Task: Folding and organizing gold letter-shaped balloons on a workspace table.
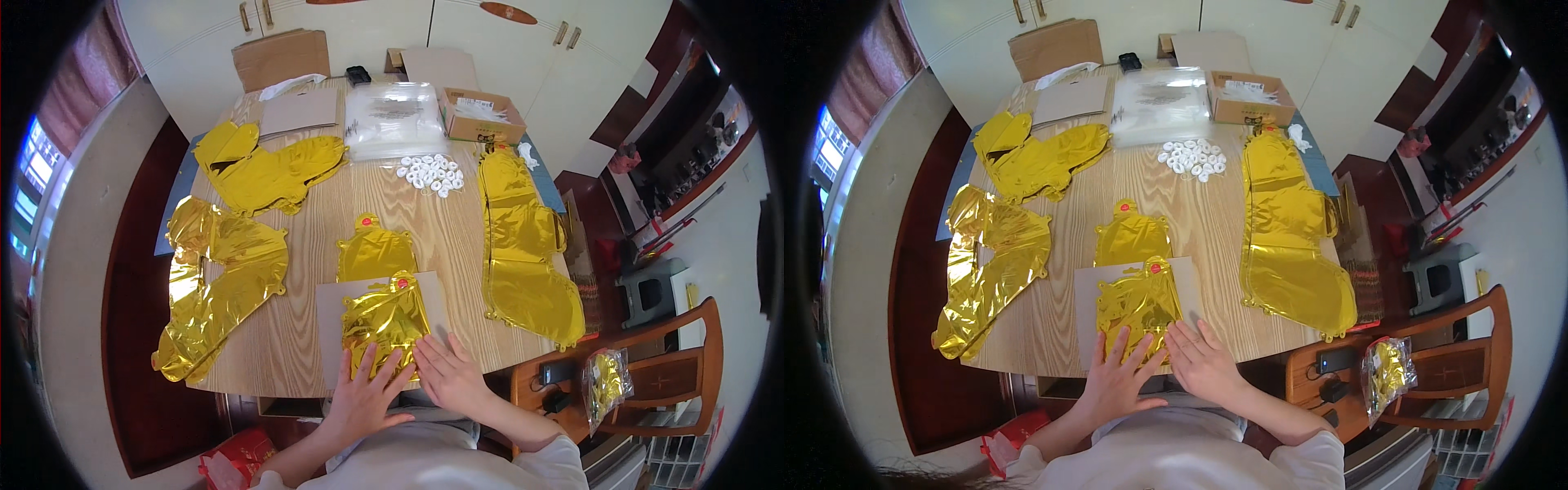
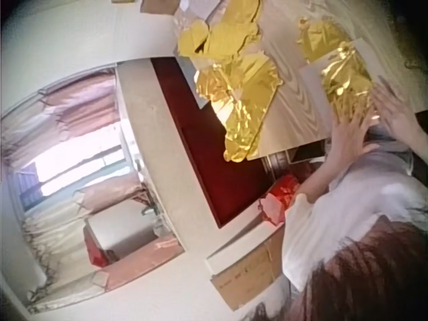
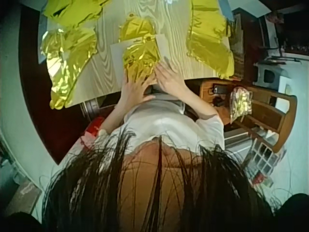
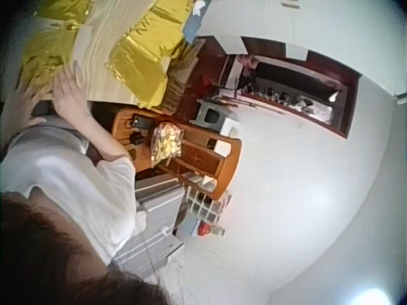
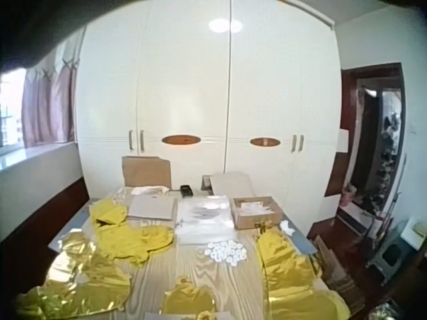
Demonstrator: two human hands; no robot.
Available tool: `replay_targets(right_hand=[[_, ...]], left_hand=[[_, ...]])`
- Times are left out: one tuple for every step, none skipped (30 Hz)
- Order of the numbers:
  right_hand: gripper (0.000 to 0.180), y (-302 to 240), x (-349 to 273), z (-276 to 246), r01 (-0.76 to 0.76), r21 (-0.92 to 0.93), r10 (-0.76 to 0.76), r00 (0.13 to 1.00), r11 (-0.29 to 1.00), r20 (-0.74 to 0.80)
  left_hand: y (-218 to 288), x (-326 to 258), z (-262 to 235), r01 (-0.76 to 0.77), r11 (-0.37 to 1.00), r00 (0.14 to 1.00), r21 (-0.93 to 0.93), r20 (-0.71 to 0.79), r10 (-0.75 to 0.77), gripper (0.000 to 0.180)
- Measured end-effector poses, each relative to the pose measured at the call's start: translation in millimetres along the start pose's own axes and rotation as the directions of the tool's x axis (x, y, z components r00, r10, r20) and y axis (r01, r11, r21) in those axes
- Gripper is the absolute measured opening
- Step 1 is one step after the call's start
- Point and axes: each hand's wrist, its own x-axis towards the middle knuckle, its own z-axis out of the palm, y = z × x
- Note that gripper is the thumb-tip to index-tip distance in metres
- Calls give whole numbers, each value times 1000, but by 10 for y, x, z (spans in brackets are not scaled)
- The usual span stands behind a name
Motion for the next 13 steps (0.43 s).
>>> replay_targets(right_hand=[[41,2,-17,-1,-13,9,13,1000,1000,6],[41,6,-36,-4,-25,19,25,1000,1000,12],[41,8,-43,-8,-37,28,37,999,999,17],[42,7,-34,-19,-36,17,35,999,999,25],[42,3,-11,-40,-34,5,34,999,999,34],[43,2,13,-58,-35,-7,35,999,999,41],[43,9,44,-57,-40,-14,41,998,999,43],[43,19,86,-50,-45,-21,46,998,999,45],[44,36,129,-45,-50,-29,52,998,998,45],[44,60,164,-32,-53,-40,55,997,998,50],[45,92,197,-6,-55,-51,58,997,997,55],[46,127,235,22,-55,-62,59,996,997,59],[48,163,272,49,-48,-75,52,997,996,56]], left_hand=[[1,3,-7,-3,1000,1000,-2,-1,3,85],[0,5,-11,-5,1000,1000,-3,-3,5,85],[-1,7,-10,-8,1000,1000,1,-2,8,85],[-4,6,-8,-12,1000,1000,5,-1,12,85],[-7,5,-4,-14,1000,1000,9,0,14,85],[-10,4,-2,-15,1000,1000,10,4,15,85],[-13,2,4,-15,1000,1000,11,8,15,86],[-14,-1,9,-15,1000,1000,12,12,15,86],[-13,1,3,-16,1000,1000,14,11,16,86],[-10,3,-4,-16,1000,1000,15,11,16,86],[-8,4,-7,-16,1000,1000,16,10,16,86],[-9,4,-10,-16,1000,1000,19,13,16,86],[-10,3,-10,-16,1000,1000,23,17,16,86]])
